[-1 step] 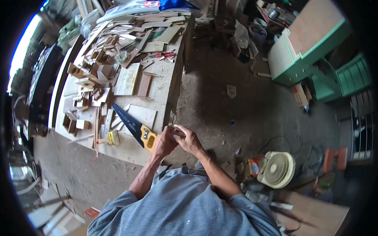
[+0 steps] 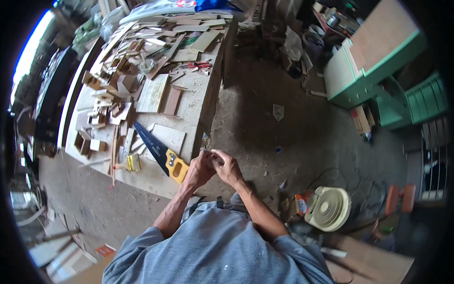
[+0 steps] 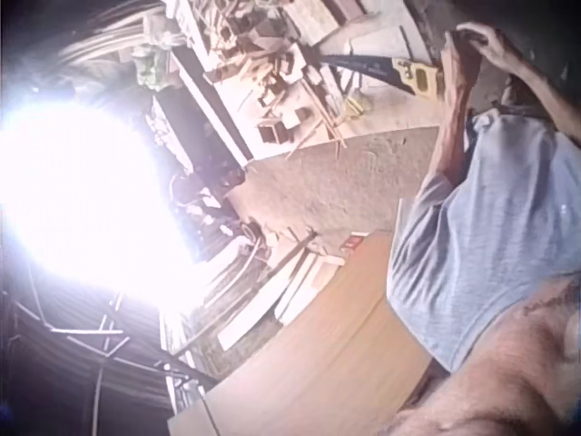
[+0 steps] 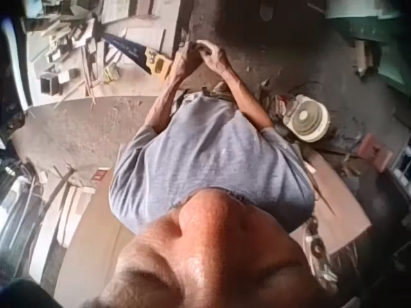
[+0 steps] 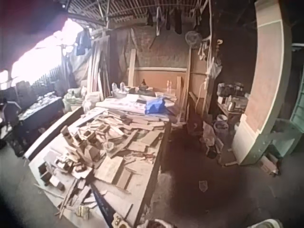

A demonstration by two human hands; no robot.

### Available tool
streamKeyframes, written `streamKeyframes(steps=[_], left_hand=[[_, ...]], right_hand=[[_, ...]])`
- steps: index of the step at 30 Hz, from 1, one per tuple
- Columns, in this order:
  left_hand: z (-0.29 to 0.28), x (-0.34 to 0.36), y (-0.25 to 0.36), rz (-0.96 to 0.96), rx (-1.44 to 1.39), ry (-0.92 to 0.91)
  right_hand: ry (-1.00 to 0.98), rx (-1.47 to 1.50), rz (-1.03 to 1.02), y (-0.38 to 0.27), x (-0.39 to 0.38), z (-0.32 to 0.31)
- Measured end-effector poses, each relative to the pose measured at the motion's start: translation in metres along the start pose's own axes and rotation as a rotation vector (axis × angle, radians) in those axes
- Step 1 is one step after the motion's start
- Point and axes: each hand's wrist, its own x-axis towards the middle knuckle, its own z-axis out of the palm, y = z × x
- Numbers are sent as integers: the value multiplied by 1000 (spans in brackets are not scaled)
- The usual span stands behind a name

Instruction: Applying glue to wooden pieces and using a handsaw to cut wood at a workbench.

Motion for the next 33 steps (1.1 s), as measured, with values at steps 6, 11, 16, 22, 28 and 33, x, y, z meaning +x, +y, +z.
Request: streamKeyframes(steps=[6,11,16,22,28,33], left_hand=[[37,34,24,-8,-166,62],[-4,38,-9,-292,-293,-88],[-1,81,-26,-270,-481,-104],[7,166,-26,-199,-525,-95],[-8,237,-15,-276,-339,-141],[-6,249,-31,-278,-402,157]], right_hand=[[29,177,156,31,33,-70],[-242,698,357,39,88,-111],[-322,689,488,39,134,-149],[-183,397,372,32,202,-174],[-41,-165,-76,69,279,-183],[-245,204,263,70,345,-181]])
